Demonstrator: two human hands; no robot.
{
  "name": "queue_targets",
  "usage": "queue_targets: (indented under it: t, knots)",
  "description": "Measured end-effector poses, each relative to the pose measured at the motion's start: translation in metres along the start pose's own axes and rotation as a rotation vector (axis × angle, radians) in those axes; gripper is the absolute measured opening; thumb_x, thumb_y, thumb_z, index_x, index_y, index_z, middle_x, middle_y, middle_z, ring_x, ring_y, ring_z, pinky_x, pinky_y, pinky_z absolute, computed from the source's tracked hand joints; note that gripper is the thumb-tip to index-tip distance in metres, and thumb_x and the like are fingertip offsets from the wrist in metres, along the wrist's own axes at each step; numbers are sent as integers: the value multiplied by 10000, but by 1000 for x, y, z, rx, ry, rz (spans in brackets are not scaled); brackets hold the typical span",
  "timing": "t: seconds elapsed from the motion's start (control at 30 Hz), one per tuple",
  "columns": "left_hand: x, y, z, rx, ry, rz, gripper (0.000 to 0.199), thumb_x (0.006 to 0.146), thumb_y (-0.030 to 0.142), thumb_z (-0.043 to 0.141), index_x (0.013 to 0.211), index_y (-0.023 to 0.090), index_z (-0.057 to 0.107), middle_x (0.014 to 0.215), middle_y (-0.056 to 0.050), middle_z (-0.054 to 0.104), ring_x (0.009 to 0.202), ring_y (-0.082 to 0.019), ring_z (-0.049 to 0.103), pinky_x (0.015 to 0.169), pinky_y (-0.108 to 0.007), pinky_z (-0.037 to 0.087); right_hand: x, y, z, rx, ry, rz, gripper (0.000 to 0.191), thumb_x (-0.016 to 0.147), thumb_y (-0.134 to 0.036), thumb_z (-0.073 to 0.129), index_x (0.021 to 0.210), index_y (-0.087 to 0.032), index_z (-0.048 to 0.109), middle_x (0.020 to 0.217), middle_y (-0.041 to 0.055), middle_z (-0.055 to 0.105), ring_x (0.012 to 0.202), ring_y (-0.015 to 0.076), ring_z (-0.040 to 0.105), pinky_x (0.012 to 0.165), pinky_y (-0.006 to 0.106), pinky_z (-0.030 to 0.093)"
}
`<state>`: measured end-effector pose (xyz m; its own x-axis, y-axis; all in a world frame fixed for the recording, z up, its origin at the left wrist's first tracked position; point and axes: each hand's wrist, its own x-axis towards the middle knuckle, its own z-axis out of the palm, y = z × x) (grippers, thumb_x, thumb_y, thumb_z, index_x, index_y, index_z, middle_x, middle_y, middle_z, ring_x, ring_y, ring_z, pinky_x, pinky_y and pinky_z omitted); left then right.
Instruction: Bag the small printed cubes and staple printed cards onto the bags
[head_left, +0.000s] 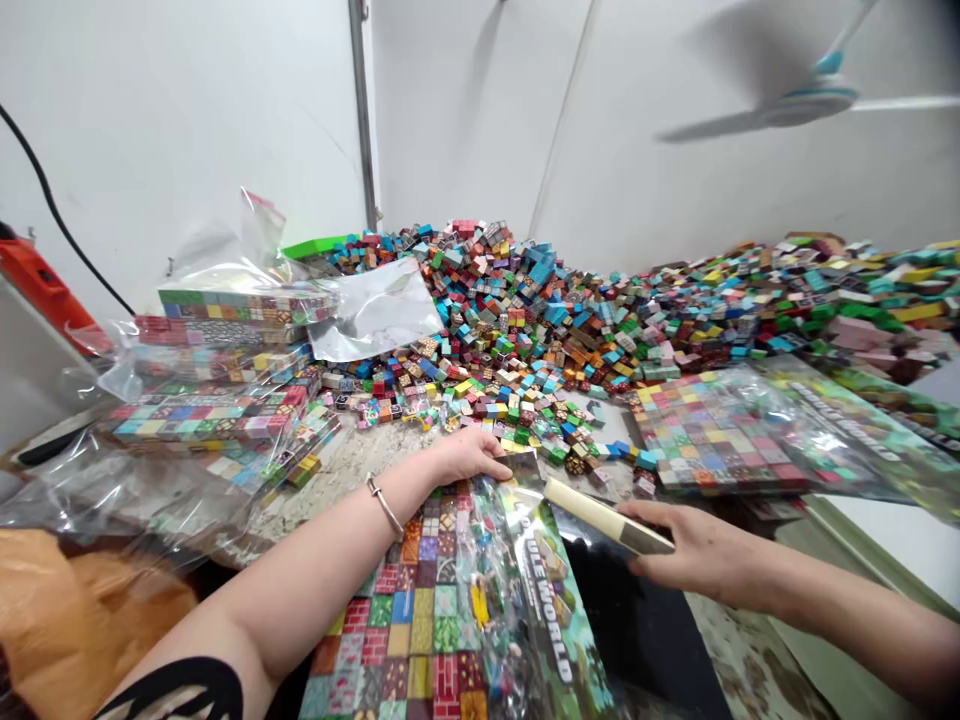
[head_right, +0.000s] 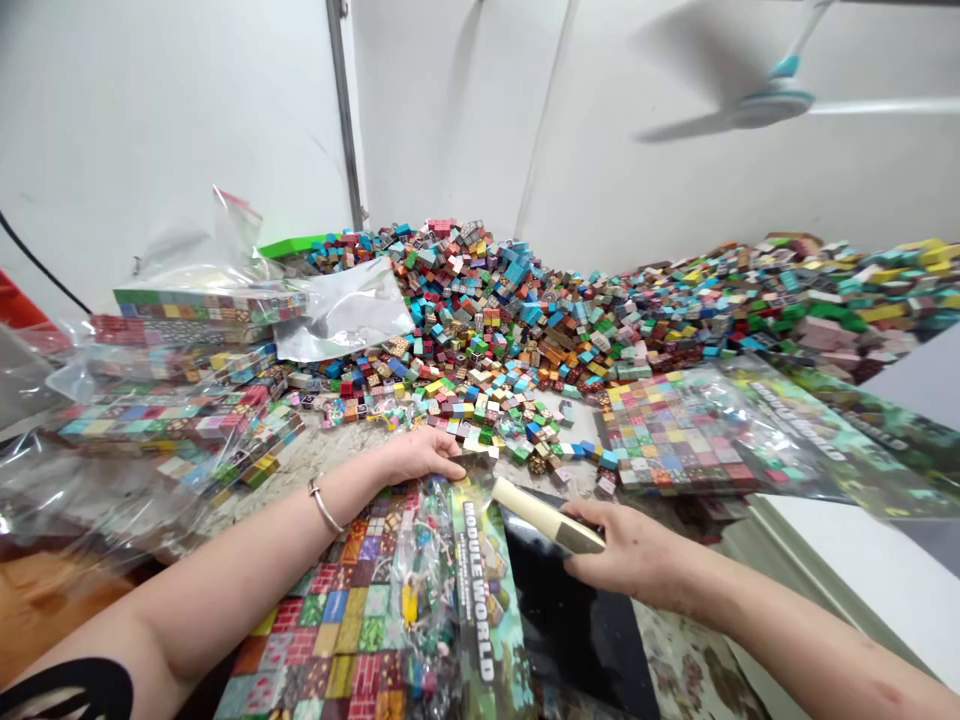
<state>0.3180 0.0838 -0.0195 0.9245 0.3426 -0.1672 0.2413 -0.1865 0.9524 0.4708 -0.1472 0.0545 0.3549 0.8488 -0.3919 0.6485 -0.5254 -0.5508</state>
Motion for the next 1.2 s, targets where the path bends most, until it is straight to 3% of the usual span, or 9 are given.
queue_targets:
  t: [0.13, 0.27, 0.4, 0.77, 1.2]
  knots:
    - [0, 2, 7, 1, -59, -11, 245, 511, 336, 720, 602, 146, 595, 521, 41, 509, 478, -82, 405, 482, -225, 294, -7, 1, 4, -23, 2, 17, 233, 525, -234, 597, 747, -237, 670, 724, -17, 673, 742, 216, 597, 623, 249, 435]
    - [-3, 5, 10, 6, -106, 8, 260, 524, 350, 726, 578, 139, 583, 503, 46, 479, 468, -73, 370, 473, -227, 274, -13, 10, 4, -130, -50, 26, 308, 570, -247, 568, 864, -243, 661, 828, 2, 682, 825, 240, 601, 667, 268, 441]
    - [-7, 11, 11, 9, -134, 25, 268, 544, 354, 722, 554, 137, 565, 483, 55, 447, 461, -67, 348, 471, -227, 258, -17, 18, 4, -219, -25, 0, 329, 579, -236, 571, 896, -239, 659, 907, 13, 681, 896, 260, 594, 661, 261, 445]
    - [-10, 11, 18, 15, -235, 40, 325, 550, 412, 725, 620, 133, 573, 531, 61, 482, 482, -62, 365, 489, -209, 265, -34, 23, 10, -288, 2, -49, 475, 596, -247, 546, 1065, -199, 598, 1006, 43, 661, 890, 236, 608, 743, 272, 476]
    - [-19, 13, 27, -11, -292, 54, 339, 557, 426, 725, 649, 138, 572, 556, 54, 509, 494, -68, 402, 491, -205, 288, -49, 6, 8, -453, 47, -47, 484, 581, -241, 535, 1057, -220, 614, 1072, 76, 640, 927, 271, 601, 743, 311, 471]
